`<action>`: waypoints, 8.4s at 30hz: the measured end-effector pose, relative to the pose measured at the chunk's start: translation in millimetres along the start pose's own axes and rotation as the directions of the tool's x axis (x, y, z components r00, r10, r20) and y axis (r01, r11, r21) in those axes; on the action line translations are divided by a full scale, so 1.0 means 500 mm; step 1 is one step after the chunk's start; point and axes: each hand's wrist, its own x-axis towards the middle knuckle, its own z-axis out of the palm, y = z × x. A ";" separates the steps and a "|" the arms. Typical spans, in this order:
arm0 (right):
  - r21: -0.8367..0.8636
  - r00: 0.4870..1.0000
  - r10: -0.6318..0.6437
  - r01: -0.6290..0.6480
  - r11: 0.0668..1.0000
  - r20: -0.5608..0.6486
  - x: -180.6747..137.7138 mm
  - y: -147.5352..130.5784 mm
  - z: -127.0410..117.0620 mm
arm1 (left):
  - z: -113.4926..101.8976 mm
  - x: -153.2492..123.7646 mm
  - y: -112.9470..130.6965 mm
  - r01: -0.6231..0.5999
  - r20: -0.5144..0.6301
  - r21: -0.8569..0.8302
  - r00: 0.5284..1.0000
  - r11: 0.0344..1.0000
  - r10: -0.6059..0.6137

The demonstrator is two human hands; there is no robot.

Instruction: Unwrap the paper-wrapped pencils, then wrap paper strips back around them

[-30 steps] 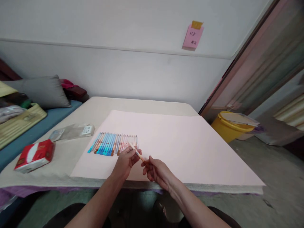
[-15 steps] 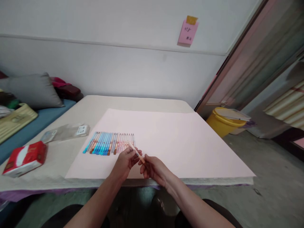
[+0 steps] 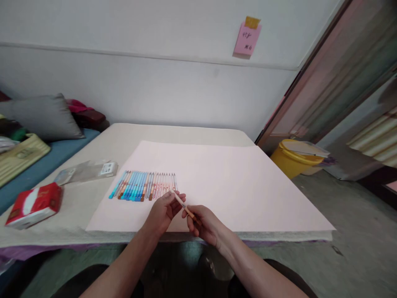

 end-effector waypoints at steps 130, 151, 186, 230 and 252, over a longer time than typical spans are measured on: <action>-0.293 0.950 -0.260 0.203 0.934 -0.170 0.002 0.004 0.000 | 0.000 -0.001 -0.021 0.044 -0.088 0.237 0.996 0.971 -0.023; -0.385 0.967 -0.168 0.083 0.919 -0.192 -0.001 -0.007 0.008 | -0.001 0.011 0.022 -0.103 -0.227 0.169 0.964 0.980 0.140; -0.446 0.936 -0.276 0.155 0.882 -0.218 0.003 -0.005 -0.001 | 0.017 -0.015 -0.034 0.118 -0.010 0.190 0.993 0.975 -0.118; -0.822 0.879 -0.438 0.105 0.560 -0.186 0.036 0.004 -0.034 | 0.017 -0.005 -0.071 0.146 -0.066 0.200 0.989 0.969 -0.135; -0.759 0.983 -0.163 0.169 0.629 0.083 0.014 -0.032 -0.043 | 0.002 0.000 -0.076 0.030 -0.012 0.315 1.000 0.949 -0.028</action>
